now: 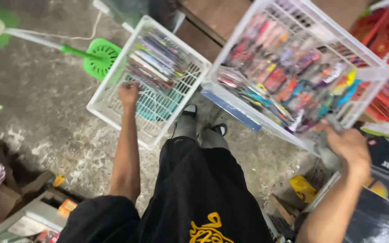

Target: Sorting through baskets of various phone cases and cleaning them with a grey cloth.

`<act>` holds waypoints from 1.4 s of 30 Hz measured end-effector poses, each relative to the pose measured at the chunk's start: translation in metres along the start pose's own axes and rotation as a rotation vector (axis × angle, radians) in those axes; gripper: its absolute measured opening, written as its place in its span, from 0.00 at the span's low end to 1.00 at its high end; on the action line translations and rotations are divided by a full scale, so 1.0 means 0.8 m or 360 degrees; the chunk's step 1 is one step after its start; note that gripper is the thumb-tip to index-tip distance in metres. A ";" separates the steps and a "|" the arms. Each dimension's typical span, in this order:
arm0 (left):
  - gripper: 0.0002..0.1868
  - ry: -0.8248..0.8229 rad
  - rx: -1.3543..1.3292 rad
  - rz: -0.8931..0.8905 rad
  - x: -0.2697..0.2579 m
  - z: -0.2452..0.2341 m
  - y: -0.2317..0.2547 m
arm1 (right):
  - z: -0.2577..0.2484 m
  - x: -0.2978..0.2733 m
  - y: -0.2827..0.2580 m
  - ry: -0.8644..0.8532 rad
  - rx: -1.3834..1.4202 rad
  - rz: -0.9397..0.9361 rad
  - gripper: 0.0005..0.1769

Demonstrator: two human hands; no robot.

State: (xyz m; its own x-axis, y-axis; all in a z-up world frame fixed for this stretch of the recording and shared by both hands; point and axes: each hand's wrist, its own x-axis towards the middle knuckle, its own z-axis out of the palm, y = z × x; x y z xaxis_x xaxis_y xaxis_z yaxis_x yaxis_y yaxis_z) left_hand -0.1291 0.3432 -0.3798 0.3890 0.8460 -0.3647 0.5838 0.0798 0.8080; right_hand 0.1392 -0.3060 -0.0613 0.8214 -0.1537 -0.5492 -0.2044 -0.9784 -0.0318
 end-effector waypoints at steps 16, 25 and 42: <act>0.18 -0.0453 0.1542 0.1075 0.001 0.016 -0.012 | 0.054 -0.149 0.069 0.0540 0.1603 -0.0459 0.03; 0.06 -0.0439 0.1937 0.1262 0.008 -0.015 -0.013 | 0.094 -0.184 0.025 0.0414 0.2140 0.0185 0.17; 0.17 -0.1107 -0.1237 -0.0052 -0.147 -0.035 0.289 | 0.228 -0.188 0.014 -0.0129 0.3713 -0.0374 0.37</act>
State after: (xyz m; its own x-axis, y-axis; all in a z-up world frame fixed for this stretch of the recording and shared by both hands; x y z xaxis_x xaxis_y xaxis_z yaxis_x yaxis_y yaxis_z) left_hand -0.0598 0.2771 -0.1372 0.8500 0.3664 -0.3784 0.0777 0.6233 0.7781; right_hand -0.0836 -0.2690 -0.1312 0.9094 -0.0436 -0.4137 -0.2279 0.7797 -0.5832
